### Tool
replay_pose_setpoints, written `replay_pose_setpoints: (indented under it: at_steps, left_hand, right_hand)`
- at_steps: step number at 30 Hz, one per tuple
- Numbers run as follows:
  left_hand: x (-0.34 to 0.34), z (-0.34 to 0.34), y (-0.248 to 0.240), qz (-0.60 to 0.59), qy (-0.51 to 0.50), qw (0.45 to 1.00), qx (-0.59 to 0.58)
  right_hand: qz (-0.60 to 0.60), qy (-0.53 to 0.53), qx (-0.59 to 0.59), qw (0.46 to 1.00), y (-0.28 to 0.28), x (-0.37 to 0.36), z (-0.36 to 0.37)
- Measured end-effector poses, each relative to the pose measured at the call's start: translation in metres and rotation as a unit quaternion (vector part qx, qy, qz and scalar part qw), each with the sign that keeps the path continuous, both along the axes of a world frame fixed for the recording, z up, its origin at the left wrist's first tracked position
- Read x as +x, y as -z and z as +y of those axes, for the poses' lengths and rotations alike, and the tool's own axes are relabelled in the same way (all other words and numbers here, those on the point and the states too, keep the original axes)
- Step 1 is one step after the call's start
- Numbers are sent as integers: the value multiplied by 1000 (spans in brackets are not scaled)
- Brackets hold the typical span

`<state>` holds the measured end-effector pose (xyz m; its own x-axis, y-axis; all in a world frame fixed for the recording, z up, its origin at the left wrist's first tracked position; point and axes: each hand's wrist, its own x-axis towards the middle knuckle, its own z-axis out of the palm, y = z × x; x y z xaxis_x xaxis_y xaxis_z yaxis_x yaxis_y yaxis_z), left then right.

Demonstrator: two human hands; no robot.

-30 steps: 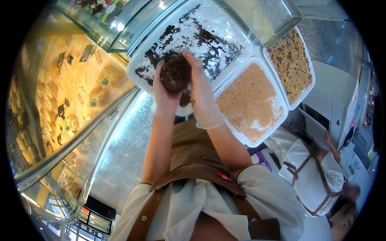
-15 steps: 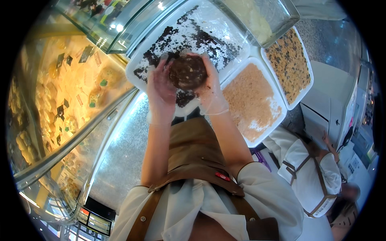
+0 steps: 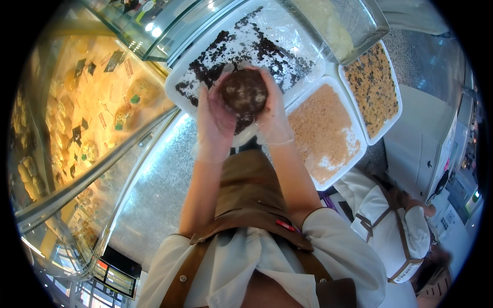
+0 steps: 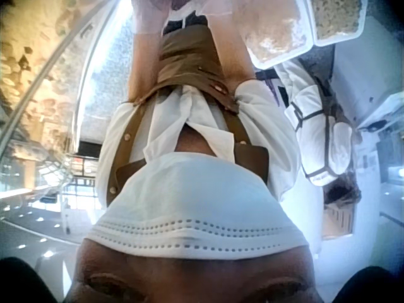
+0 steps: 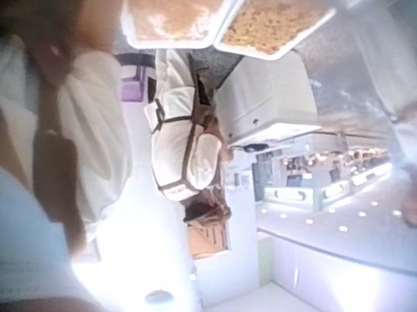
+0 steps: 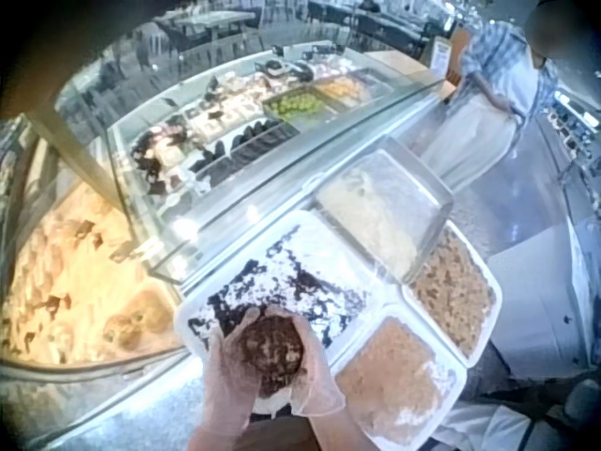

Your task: The person assembles a dessert by filling a dough ball with green grapes, yellow fruit, and red fruit, then sealing it. They roll the sealed ball in a dark crumb coating and hand it to a customer. Finally, they wash their hands at a sink.

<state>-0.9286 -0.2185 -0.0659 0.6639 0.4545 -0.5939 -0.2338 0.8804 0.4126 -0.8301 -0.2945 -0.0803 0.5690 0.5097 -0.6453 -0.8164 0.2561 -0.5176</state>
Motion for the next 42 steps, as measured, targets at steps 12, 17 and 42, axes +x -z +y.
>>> replay_pose_setpoints:
  at_steps: [12,17,42]
  left_hand:
    - [-3,17,24,-67,-49,976,-204]
    - [-17,25,33,-12,-93,978,-187]
    - [21,14,33,104,-37,976,-185]
  right_hand:
    - [-484,-97,-173,852,42,6,-4]
    - [-737,-319,-383,457,69,2,1]
    - [-467,-106,-98,872,12,1,-10]
